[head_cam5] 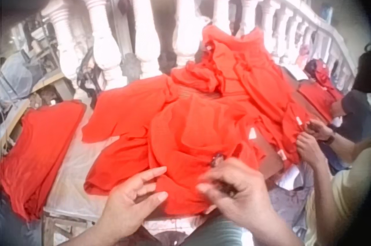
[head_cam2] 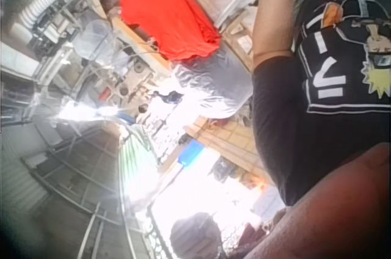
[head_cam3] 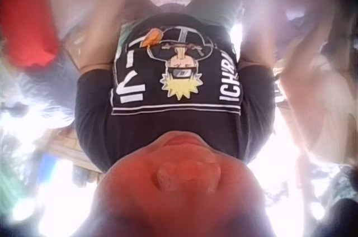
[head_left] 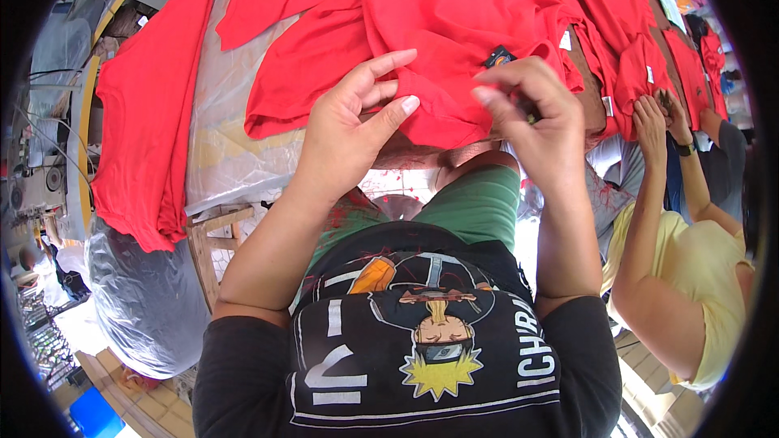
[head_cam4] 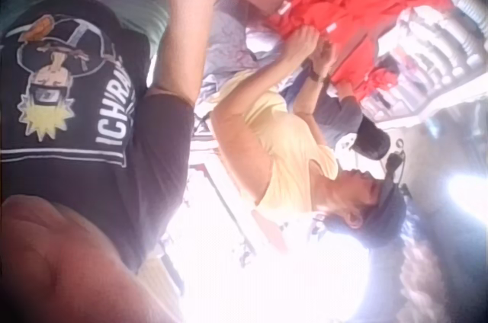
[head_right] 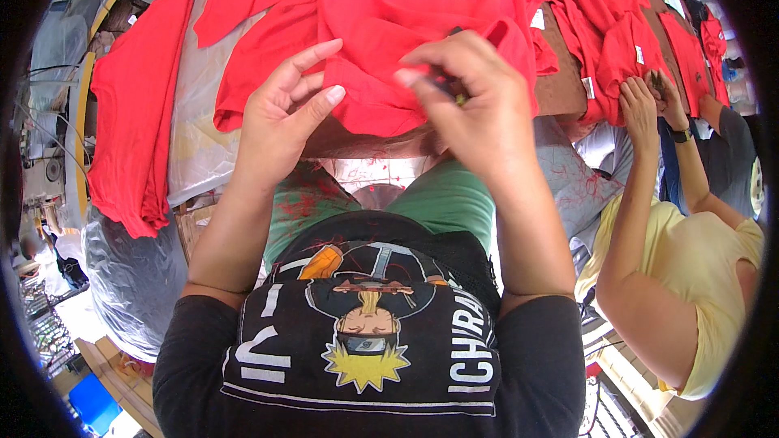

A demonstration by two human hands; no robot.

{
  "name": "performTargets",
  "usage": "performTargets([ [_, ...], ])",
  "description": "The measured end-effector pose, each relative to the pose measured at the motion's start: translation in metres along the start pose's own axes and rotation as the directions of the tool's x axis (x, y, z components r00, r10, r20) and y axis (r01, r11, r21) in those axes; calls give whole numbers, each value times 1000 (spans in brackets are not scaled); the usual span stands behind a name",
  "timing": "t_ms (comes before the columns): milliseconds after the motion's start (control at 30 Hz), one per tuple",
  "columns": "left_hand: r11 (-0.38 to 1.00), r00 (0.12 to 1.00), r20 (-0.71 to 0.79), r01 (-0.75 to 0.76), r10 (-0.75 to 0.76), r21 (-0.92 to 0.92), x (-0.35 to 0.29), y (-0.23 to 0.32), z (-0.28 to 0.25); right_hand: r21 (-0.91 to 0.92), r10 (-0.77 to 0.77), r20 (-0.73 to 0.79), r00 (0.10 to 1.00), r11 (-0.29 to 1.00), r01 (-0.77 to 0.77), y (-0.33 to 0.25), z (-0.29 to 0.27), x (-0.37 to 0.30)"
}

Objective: The person trims loose threads and inspects red shirts using small shears, handling them one at a time on a table.

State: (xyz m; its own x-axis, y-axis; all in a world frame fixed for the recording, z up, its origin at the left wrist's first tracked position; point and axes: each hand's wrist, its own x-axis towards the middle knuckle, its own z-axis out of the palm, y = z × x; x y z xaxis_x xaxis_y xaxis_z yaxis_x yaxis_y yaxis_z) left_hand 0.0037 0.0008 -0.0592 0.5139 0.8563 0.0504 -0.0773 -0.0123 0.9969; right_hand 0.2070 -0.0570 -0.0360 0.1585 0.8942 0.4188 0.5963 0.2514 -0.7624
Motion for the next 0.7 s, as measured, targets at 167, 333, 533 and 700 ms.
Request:
performTargets([
  [167,998,999,32,-6,8,-67,0,3,5,23,4,122,993,1000,-7,-5,14,-4],
  [333,996,999,32,-12,15,-90,-2,0,4,97,62,121,991,993,-74,-1,24,-4],
  [533,995,1000,26,-10,13,-95,-3,0,6,195,198,143,970,955,-223,0,30,-6],
  [700,992,1000,25,1,2,-126,-2,4,0,359,312,280,908,843,-400,2,21,-4],
])
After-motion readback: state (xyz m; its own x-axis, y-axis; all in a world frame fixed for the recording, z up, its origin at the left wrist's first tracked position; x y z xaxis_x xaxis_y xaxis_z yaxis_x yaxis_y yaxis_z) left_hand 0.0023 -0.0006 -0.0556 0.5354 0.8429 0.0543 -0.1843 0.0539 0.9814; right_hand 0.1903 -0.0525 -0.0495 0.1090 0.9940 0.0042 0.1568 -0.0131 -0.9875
